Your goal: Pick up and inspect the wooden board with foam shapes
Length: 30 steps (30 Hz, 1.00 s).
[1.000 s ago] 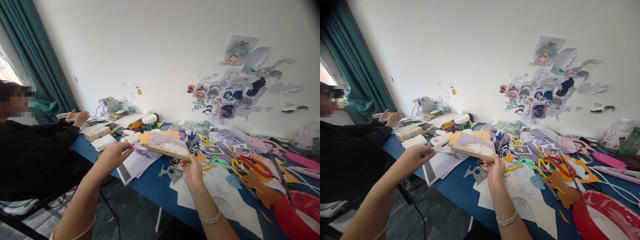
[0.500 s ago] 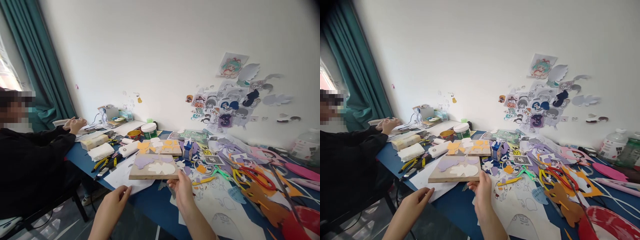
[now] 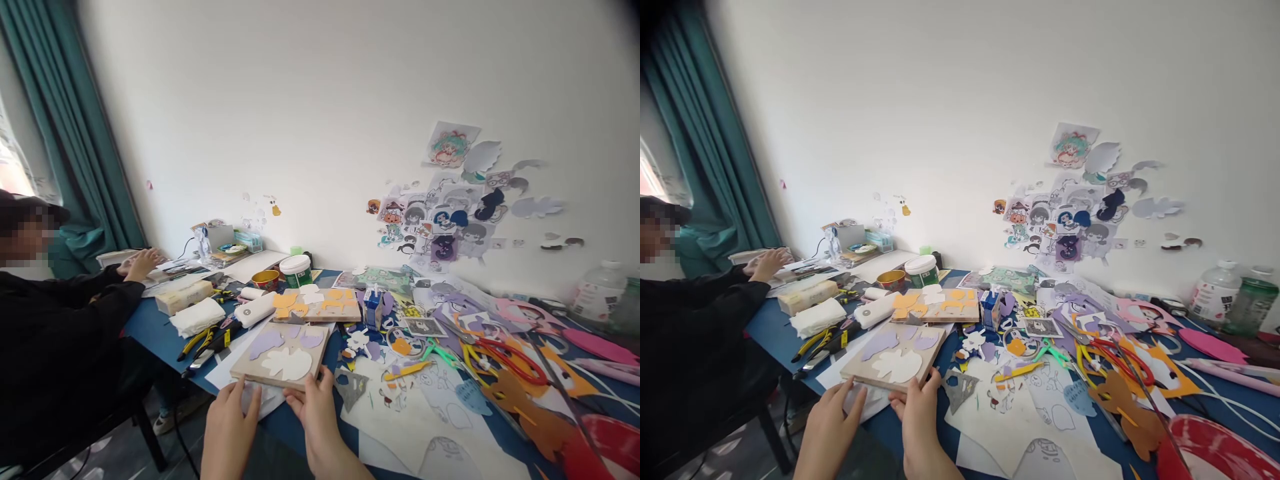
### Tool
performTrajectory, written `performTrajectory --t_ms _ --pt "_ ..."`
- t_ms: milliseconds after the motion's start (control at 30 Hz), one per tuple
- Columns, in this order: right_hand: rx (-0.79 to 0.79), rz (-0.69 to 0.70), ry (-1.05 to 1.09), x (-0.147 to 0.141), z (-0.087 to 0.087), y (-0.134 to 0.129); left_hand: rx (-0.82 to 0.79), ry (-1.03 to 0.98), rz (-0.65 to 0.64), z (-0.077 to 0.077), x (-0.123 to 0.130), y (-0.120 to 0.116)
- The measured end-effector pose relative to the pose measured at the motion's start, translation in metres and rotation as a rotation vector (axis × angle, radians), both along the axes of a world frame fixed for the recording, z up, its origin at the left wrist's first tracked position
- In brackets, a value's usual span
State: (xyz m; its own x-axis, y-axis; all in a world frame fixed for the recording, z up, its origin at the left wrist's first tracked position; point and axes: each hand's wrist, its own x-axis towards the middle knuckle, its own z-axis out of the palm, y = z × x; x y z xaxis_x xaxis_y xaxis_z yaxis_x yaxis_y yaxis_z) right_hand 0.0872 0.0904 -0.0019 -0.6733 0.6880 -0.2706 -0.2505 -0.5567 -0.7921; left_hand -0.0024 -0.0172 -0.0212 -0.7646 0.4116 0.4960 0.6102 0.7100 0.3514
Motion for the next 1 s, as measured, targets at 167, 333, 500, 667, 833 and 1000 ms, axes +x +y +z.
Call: performTrajectory --t_ms 167,333,500,667,833,1000 --pt "0.352 0.232 -0.346 0.008 -0.005 0.015 -0.119 0.121 0.024 0.003 -0.003 0.005" --pt "0.620 0.316 -0.454 0.023 0.014 0.026 -0.159 0.173 0.049 0.002 -0.010 0.007" --pt "0.633 0.355 -0.358 0.021 0.009 0.029 -0.136 0.136 0.032 -0.008 -0.018 0.007" --pt "0.586 0.413 -0.271 0.022 -0.004 0.029 -0.156 0.132 0.033 -0.011 -0.021 0.010" --pt "0.530 0.581 -0.153 0.038 -0.004 0.022 -0.258 0.082 0.004 -0.001 -0.017 0.008" --pt "0.481 0.533 -0.113 0.071 -0.011 0.022 -0.159 0.199 0.021 0.006 0.001 0.000"
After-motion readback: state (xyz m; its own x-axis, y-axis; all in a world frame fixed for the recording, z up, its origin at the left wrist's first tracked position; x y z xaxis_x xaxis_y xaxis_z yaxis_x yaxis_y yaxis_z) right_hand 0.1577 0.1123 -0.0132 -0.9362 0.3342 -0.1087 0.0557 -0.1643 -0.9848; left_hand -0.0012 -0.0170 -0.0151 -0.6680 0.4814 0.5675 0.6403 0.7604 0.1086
